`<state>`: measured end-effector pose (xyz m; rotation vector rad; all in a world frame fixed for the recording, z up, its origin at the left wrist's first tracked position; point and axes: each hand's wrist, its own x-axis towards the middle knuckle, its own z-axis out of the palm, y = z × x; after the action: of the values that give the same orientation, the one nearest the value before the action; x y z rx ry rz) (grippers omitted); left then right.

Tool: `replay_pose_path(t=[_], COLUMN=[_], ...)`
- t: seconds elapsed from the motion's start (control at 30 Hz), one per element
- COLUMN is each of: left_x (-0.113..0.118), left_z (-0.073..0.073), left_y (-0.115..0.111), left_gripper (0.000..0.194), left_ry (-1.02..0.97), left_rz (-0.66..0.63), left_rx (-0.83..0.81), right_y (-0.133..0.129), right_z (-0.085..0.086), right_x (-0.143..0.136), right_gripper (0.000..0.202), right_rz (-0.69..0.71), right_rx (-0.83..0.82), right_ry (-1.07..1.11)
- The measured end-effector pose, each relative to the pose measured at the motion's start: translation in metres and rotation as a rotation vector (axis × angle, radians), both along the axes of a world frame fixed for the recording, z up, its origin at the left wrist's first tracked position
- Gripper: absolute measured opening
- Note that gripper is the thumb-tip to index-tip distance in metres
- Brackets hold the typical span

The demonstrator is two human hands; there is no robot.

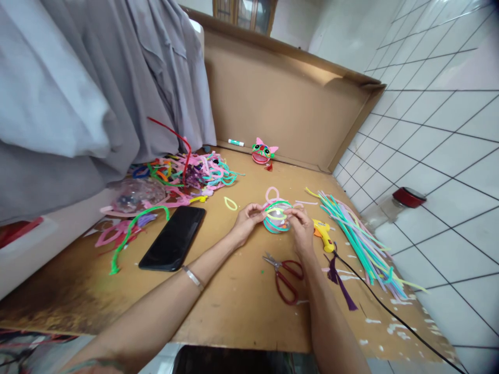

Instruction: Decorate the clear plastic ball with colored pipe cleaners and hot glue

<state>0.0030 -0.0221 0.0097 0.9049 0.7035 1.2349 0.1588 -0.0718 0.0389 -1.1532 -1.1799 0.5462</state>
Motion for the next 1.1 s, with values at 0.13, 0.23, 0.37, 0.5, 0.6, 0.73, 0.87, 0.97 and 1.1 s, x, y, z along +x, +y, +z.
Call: replay_pose_path(t=[0.13, 0.23, 0.37, 0.5, 0.6, 0.73, 0.87, 0.97, 1.1], left_x=[0.001, 0.002, 0.002, 0.001, 0.001, 0.0, 0.0, 0.0, -0.001], left_z=[-0.001, -0.002, -0.003, -0.004, -0.003, -0.001, -0.001, -0.003, -0.004], left_y=[0.001, 0.002, 0.003, 0.002, 0.002, 0.002, 0.002, 0.002, 0.004], left_gripper=[0.042, 0.044, 0.045, 0.046, 0.046, 0.046, 0.046, 0.046, 0.045], left_ry=[-0.006, -0.013, -0.011, -0.009, -0.013, -0.012, -0.01, -0.018, -0.024], left_rz=[0.003, 0.001, -0.006, -0.008, -0.013, -0.02, -0.031, -0.029, -0.047], left_rx=[-0.006, -0.014, -0.011, -0.009, -0.008, 0.007, 0.002, 0.002, -0.011], right_y=[0.001, 0.003, 0.007, 0.007, 0.006, 0.004, 0.003, 0.003, 0.004], right_z=[-0.001, -0.005, -0.009, -0.009, -0.007, -0.003, 0.001, 0.001, -0.001], right_x=[0.001, 0.003, 0.005, 0.005, 0.005, 0.003, 0.002, 0.002, 0.003], right_gripper=[0.015, 0.017, 0.02, 0.024, 0.02, 0.018, 0.018, 0.02, 0.021], right_rz=[0.005, -0.005, -0.022, -0.015, 0.007, 0.01, 0.009, 0.019, 0.018], right_rx=[0.001, -0.019, -0.037, -0.046, -0.044, -0.027, -0.015, -0.036, -0.05], right_ry=[-0.019, -0.011, -0.027, 0.001, 0.005, -0.028, -0.043, -0.046, -0.027])
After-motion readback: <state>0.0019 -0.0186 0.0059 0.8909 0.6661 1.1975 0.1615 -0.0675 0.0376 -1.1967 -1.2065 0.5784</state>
